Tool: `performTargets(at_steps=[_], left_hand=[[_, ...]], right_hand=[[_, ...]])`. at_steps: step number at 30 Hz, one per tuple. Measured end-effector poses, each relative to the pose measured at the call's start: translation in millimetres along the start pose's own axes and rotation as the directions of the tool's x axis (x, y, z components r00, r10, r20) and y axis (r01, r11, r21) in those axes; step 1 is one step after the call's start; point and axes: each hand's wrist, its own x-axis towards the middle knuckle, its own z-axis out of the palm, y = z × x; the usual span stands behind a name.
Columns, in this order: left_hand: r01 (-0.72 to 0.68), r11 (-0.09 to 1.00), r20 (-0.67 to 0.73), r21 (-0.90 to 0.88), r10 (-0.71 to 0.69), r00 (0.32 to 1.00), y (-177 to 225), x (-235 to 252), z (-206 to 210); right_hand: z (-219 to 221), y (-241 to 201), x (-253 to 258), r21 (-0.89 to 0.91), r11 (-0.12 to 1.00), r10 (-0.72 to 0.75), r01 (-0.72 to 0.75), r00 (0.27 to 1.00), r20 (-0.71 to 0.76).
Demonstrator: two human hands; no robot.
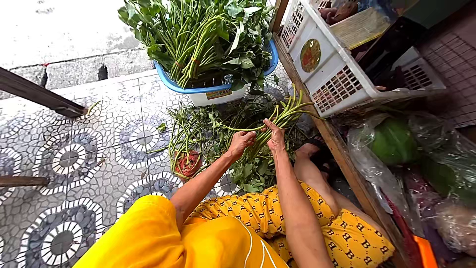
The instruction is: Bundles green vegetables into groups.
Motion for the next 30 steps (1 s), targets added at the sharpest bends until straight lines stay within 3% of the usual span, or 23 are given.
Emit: performTargets(at_steps=[5, 7, 8, 10, 11, 12, 13, 15, 18, 22, 24, 27, 30], left_hand=[[0.04, 0.999, -0.122, 0.008, -0.039, 0.992, -9, 7, -1], [0.107, 0.971, -0.086, 0.213, -0.09, 0.992, -11, 9, -15], [0.116, 0.889, -0.034, 0.443, -0.113, 0.993, -7, 7, -25], [0.04, 0.464, -0.003, 0.885, -0.08, 0.997, 7, -3, -37], [0.006, 0.268, -0.011, 0.963, 0.019, 1.0, 12, -10, -35], [-0.061, 0.185, 0.034, 0.981, 0.147, 0.989, 12, -12, -35], [-0.168, 0.169, 0.12, 0.971, 0.26, 0.958, 10, -8, -37], [-0.388, 0.255, 0.302, 0.886, 0.319, 0.898, 4, 6, -43], [-0.521, 0.351, 0.423, 0.778, 0.319, 0.848, 1, 21, -48], [-0.475, 0.171, 0.382, 0.863, 0.394, 0.836, 32, 9, -42], [-0.465, 0.175, 0.339, 0.868, 0.476, 0.811, 55, 1, -40], [-0.476, 0.379, 0.228, 0.794, 0.54, 0.81, 79, -16, -32], [-0.349, 0.738, 0.119, 0.577, 0.346, 0.93, 66, -24, -23]], right_hand=[[4, 0, -3, -0.008, 1.0, 0.015, -0.015, 0.999, -0.045], [3, -1, -3, -0.02, 1.0, 0.023, -0.024, 0.997, -0.07], [2, -1, -2, -0.016, 1.0, 0.021, -0.022, 0.996, -0.085], [3, 0, 1, -0.008, 1.0, 0.024, -0.026, 0.99, -0.136], [3, 1, 3, -0.008, 0.999, 0.035, -0.037, 0.987, -0.154], [4, 3, 4, -0.006, 0.999, 0.048, -0.05, 0.985, -0.163], [5, 5, 4, 0.0, 0.998, 0.063, -0.064, 0.985, -0.161], [9, 6, 3, 0.001, 0.996, 0.087, -0.088, 0.986, -0.143], [16, 1, 2, 0.061, 0.996, 0.071, -0.063, 0.99, -0.125], [11, -2, 3, 0.121, 0.992, 0.04, -0.026, 0.993, -0.114], [7, 1, 3, 0.109, 0.993, 0.056, -0.043, 0.992, -0.116], [5, 5, 7, 0.108, 0.991, 0.091, -0.079, 0.99, -0.11], [9, 7, 18, 0.255, 0.959, 0.157, -0.127, 0.982, -0.103]])
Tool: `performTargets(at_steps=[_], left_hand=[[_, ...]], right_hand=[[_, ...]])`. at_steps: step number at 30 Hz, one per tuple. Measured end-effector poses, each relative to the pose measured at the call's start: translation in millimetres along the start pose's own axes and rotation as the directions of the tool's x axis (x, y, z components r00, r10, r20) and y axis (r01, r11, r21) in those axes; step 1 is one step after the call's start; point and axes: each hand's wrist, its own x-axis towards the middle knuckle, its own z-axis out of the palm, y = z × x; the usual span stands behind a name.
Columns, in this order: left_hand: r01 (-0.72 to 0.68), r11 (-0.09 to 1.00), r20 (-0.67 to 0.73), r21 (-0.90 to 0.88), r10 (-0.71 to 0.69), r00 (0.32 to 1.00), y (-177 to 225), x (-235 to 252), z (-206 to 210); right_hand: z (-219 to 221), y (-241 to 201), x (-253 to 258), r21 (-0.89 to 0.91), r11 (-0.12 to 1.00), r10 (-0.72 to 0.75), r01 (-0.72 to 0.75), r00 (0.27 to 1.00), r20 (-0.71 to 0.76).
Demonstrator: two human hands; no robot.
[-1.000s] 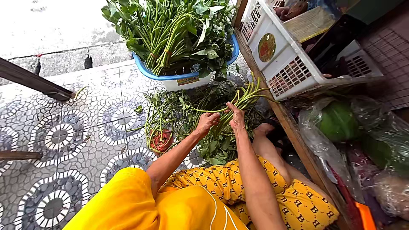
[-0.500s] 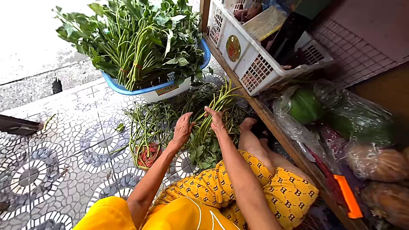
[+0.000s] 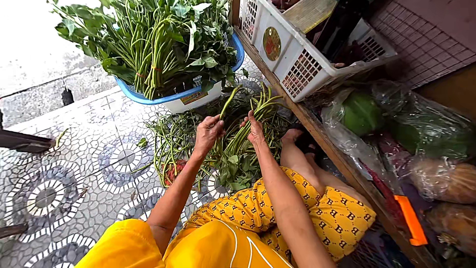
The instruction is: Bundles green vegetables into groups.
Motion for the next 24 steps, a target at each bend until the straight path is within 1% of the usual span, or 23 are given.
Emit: performTargets(at_steps=[2, 3, 5, 7, 9, 10, 11, 13, 15, 17, 19, 21, 22, 23, 24], left_hand=[[0.133, 0.984, 0.075, -0.119, -0.125, 0.989, -15, -4, 18], [0.178, 0.97, 0.11, -0.168, -0.161, 0.981, -26, -6, 28], [0.211, 0.946, 0.127, -0.245, -0.184, 0.975, -45, -11, 46], [0.217, 0.942, 0.119, -0.256, -0.192, 0.974, -57, -11, 55], [0.23, 0.947, 0.136, -0.224, -0.203, 0.97, -59, -10, 59], [0.234, 0.957, 0.155, -0.173, -0.208, 0.966, -58, -8, 59], [0.229, 0.968, 0.177, -0.104, -0.209, 0.962, -57, -6, 58], [0.18, 0.983, 0.216, 0.036, -0.184, 0.959, -55, -3, 55], [0.13, 0.984, 0.267, 0.118, -0.157, 0.951, -54, -2, 50], [0.146, 0.979, 0.309, 0.139, -0.183, 0.933, -54, -1, 43], [0.199, 0.973, 0.309, 0.116, -0.226, 0.924, -58, -1, 36], [0.229, 0.972, 0.294, 0.062, -0.237, 0.926, -63, -5, 30], [0.228, 0.972, 0.305, 0.055, -0.234, 0.923, -64, -8, 27], [0.221, 0.973, 0.324, 0.058, -0.228, 0.918, -66, -10, 23], [0.212, 0.975, 0.34, 0.066, -0.222, 0.914, -69, -10, 21]], right_hand=[[1, -1, 2, 0.058, 0.998, 0.019, -0.019, 1.0, 0.001], [1, -2, 3, 0.074, 0.997, 0.025, -0.024, 1.0, -0.01], [0, -3, 1, 0.075, 0.997, 0.036, -0.032, 0.998, -0.054], [-1, -2, 0, 0.042, 0.999, 0.034, -0.031, 0.996, -0.081], [-3, 2, 1, -0.036, 0.999, 0.005, -0.01, 0.992, -0.129], [-4, 3, 3, -0.083, 0.997, -0.009, -0.005, 0.987, -0.157], [-6, 4, 4, -0.103, 0.994, 0.002, -0.018, 0.988, -0.156], [-6, 5, 5, -0.111, 0.993, 0.011, -0.028, 0.988, -0.151], [-1, 3, 4, -0.096, 0.995, 0.012, -0.028, 0.986, -0.166], [0, 2, 5, -0.051, 0.999, 0.003, -0.012, 0.986, -0.168], [-2, 3, 3, -0.013, 0.999, -0.037, 0.035, 0.991, -0.131], [1, -3, -13, -0.041, 0.997, -0.071, 0.067, 0.993, -0.096], [15, -22, -33, -0.103, 0.995, -0.001, -0.014, 0.99, -0.142], [39, -56, -50, -0.099, 0.959, 0.23, -0.267, 0.932, -0.281], [41, -59, -49, -0.092, 0.954, 0.245, -0.285, 0.92, -0.305]])
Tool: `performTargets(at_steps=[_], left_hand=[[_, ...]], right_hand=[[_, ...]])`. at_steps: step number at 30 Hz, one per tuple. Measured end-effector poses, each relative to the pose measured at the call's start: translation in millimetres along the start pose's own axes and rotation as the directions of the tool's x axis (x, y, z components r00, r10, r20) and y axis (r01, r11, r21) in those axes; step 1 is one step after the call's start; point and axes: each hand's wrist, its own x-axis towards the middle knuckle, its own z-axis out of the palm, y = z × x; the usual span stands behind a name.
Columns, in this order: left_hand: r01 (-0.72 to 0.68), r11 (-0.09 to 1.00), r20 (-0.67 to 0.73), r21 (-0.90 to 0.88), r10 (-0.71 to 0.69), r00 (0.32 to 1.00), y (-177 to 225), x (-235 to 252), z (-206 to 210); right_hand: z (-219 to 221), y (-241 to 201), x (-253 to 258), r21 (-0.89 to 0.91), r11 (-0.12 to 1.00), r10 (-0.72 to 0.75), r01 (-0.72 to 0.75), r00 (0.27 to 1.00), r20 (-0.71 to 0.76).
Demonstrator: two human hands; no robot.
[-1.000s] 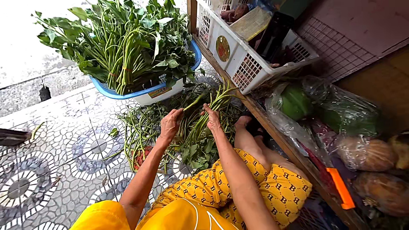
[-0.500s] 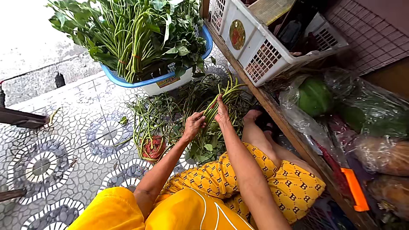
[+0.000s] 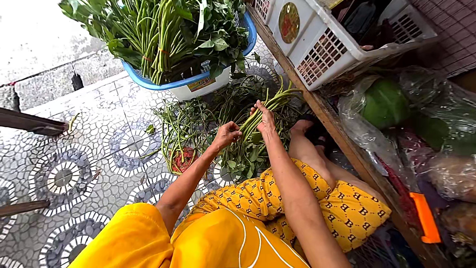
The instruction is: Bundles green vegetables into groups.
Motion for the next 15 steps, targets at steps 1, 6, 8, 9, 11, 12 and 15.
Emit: performTargets(at_steps=[1, 6, 8, 9, 11, 12, 15], left_hand=[[-0.007, 1.0, 0.009, 0.009, 0.007, 1.0, -4, 3, -2], [-0.005, 0.949, -0.13, 0.316, 0.048, 0.99, 6, -7, -1], [-0.034, 0.912, -0.142, 0.408, 0.1, 0.985, 21, -6, 6], [-0.081, 0.91, -0.109, 0.406, 0.137, 0.985, 21, 2, 11], [-0.142, 0.92, 0.019, 0.367, 0.145, 0.989, 17, 22, 20], [-0.149, 0.924, 0.087, 0.351, 0.127, 0.988, 16, 36, 21], [-0.162, 0.953, 0.273, 0.257, 0.09, 0.958, 2, 66, 11]], right_hand=[[-13, 30, 34, 0.076, 0.961, -0.273, 0.266, 0.956, 0.103], [-11, 28, 42, -0.038, 0.949, -0.311, 0.313, 0.948, 0.062], [2, 5, 0, -0.293, 0.932, -0.226, 0.214, 0.974, -0.007], [-5, 42, 26, -0.212, 0.749, -0.629, 0.628, 0.774, 0.071], [-4, 50, 16, -0.059, 0.679, -0.723, 0.732, 0.68, 0.122], [1, 20, -34, -0.149, 0.874, -0.451, 0.463, 0.886, 0.106], [0, -8, -82, -0.134, 0.962, -0.217, 0.237, 0.965, 0.146]])
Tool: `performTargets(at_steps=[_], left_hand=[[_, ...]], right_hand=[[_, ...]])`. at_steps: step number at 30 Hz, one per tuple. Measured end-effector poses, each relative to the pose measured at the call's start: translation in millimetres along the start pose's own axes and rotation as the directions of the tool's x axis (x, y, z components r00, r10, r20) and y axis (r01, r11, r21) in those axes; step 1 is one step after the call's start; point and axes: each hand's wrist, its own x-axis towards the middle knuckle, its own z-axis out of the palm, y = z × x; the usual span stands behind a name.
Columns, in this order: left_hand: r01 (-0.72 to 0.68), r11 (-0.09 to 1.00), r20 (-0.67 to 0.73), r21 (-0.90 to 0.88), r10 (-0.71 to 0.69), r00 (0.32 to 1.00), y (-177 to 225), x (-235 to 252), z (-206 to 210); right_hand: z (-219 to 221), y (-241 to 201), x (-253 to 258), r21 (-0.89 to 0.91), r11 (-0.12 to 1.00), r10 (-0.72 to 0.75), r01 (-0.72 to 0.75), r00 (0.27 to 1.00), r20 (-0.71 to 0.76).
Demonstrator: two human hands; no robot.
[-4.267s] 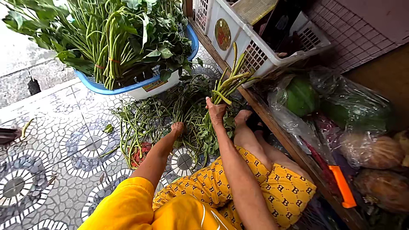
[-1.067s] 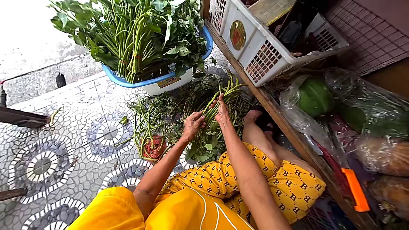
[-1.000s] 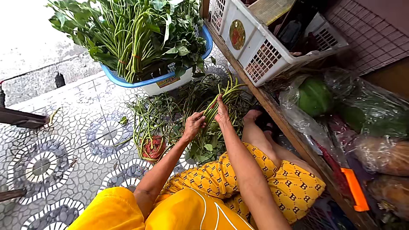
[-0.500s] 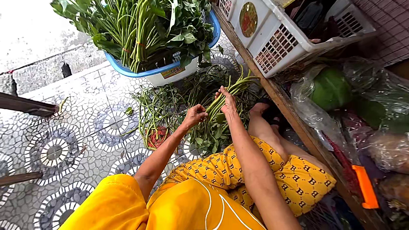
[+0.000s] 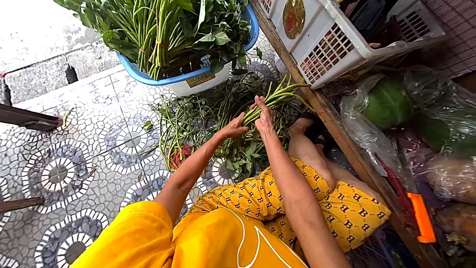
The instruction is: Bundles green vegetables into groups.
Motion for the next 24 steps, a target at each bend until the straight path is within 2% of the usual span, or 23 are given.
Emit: performTargets(at_steps=[2, 3, 4, 5, 6, 7, 8, 9, 10, 11, 12, 13, 15, 17, 18, 19, 20, 21, 22, 24], left_hand=[[-0.03, 0.998, 0.104, -0.058, 0.035, 0.994, -10, 9, -6], [-0.039, 0.996, 0.126, -0.082, 0.05, 0.991, -15, 10, -5], [-0.041, 0.994, 0.125, -0.097, 0.053, 0.991, -19, 11, -2], [-0.03, 0.994, 0.112, -0.104, 0.042, 0.993, -22, 11, 3], [-0.025, 0.992, 0.1, -0.121, 0.037, 0.994, -25, 9, 9], [-0.02, 0.988, 0.103, -0.155, 0.036, 0.994, -28, 5, 17], [0.003, 0.978, 0.148, -0.211, 0.029, 0.989, -28, 0, 22], [0.052, 0.961, 0.222, -0.273, 0.011, 0.975, -27, -5, 25], [0.118, 0.946, 0.282, -0.302, -0.03, 0.959, -28, -11, 24], [0.187, 0.934, 0.295, -0.304, -0.094, 0.951, -33, -14, 23], [0.244, 0.923, 0.238, -0.297, -0.176, 0.955, -40, -15, 21], [0.294, 0.915, 0.108, -0.277, -0.274, 0.956, -49, -14, 20], [0.368, 0.925, -0.204, -0.093, -0.38, 0.902, -77, -5, 21], [0.458, 0.878, -0.285, 0.136, -0.408, 0.867, -106, 4, 22], [0.507, 0.834, -0.277, 0.217, -0.446, 0.851, -115, 9, 22], [0.56, 0.784, -0.27, 0.268, -0.497, 0.825, -122, 15, 22], [0.599, 0.746, -0.268, 0.29, -0.538, 0.799, -129, 22, 22], [0.627, 0.716, -0.272, 0.307, -0.565, 0.779, -131, 28, 23], [0.642, 0.691, -0.279, 0.332, -0.579, 0.766, -130, 32, 24], [0.637, 0.663, -0.299, 0.393, -0.563, 0.77, -125, 36, 26]], right_hand=[[-6, 8, 21, 0.048, 0.998, 0.029, -0.031, 0.999, 0.038], [-14, 33, 54, 0.106, 0.994, -0.024, 0.016, 0.997, 0.075], [-30, 84, 107, 0.186, 0.949, -0.289, 0.255, 0.94, 0.182], [-33, 107, 140, 0.242, 0.936, -0.302, 0.256, 0.936, 0.183], [-31, 116, 152, 0.248, 0.944, -0.261, 0.218, 0.953, 0.154], [-28, 119, 151, 0.205, 0.956, -0.234, 0.21, 0.967, 0.098], [-24, 114, 140, 0.089, 0.975, -0.205, 0.203, 0.978, 0.018], [-18, 97, 120, -0.105, 0.987, -0.13, 0.122, 0.989, -0.073], [-10, 62, 98, -0.271, 0.946, 0.136, -0.176, 0.978, -0.16], [-12, 67, 98, -0.328, 0.931, 0.096, -0.159, 0.975, -0.199], [-22, 107, 119, -0.293, 0.942, -0.23, 0.163, 0.95, -0.21], [-30, 124, 138, -0.221, 0.939, -0.309, 0.263, 0.928, -0.208], [-35, 125, 151, -0.192, 0.945, -0.305, 0.266, 0.927, -0.216], [-30, 112, 144, -0.264, 0.952, -0.231, 0.157, 0.933, -0.276], [-27, 93, 134, -0.321, 0.947, -0.102, 0.007, 0.955, -0.28], [-22, 66, 126, -0.335, 0.916, 0.135, -0.221, 0.955, -0.264], [-24, 91, 135, -0.34, 0.94, -0.083, -0.025, 0.95, -0.301], [-27, 110, 146, -0.329, 0.937, -0.224, 0.114, 0.921, -0.319], [-30, 117, 152, -0.341, 0.928, -0.264, 0.15, 0.91, -0.319], [-33, 117, 157, -0.389, 0.916, -0.23, 0.095, 0.92, -0.318]])
